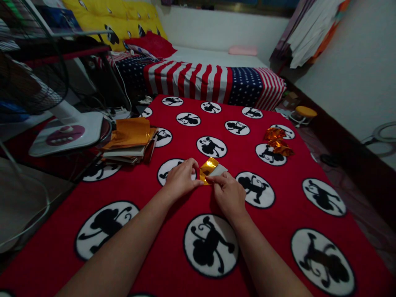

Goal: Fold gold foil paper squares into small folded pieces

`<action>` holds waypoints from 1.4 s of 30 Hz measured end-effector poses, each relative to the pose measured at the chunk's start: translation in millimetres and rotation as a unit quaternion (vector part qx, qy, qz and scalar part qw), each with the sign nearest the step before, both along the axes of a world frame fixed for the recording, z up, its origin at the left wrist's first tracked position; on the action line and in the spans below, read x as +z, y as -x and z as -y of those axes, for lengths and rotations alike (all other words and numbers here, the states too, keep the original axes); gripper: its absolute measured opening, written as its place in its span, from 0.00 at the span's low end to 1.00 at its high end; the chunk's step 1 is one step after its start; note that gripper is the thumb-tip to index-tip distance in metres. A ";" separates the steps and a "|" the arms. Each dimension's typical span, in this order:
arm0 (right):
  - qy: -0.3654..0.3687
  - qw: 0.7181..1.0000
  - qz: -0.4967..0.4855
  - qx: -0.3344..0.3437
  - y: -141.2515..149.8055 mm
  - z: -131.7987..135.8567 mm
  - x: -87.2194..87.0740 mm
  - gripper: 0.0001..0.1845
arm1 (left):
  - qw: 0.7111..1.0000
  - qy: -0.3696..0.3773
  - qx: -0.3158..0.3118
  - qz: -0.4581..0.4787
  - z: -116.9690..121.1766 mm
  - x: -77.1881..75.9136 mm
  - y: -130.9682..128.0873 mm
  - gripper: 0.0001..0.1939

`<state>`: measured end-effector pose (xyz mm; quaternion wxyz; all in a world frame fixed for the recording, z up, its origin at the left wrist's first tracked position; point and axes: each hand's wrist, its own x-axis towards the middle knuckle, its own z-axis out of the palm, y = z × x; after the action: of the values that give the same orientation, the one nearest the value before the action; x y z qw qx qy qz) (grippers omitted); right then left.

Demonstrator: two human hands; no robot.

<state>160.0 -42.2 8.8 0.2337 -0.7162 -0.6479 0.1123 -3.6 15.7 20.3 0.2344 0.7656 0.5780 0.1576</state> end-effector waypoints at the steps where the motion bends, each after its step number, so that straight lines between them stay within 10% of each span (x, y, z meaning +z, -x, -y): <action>1: -0.005 1.000 -0.002 0.000 0.2 0.4 0.1 0.15 | 1.000 -0.001 0.001 0.000 0.0 -0.1 0.0 0.21; 20: -0.077 0.983 -0.129 -0.108 -20.7 -21.0 -14.4 0.22 | 1.000 -0.008 -0.024 -0.003 -6.9 -1.1 1.2 0.18; 33: -0.064 0.917 -0.388 -0.072 -23.5 -16.2 -12.8 0.23 | 0.920 0.080 0.038 0.381 -10.7 -20.3 -9.7 0.14; 42: -0.035 0.876 -0.477 -0.070 -29.8 -18.6 -3.5 0.24 | 0.912 0.125 0.021 0.389 -10.1 -8.1 -5.3 0.15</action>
<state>189.8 -23.6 5.3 0.5463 -0.6105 -0.4099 0.4012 1.7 25.7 12.2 0.5314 0.5958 0.4717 0.3742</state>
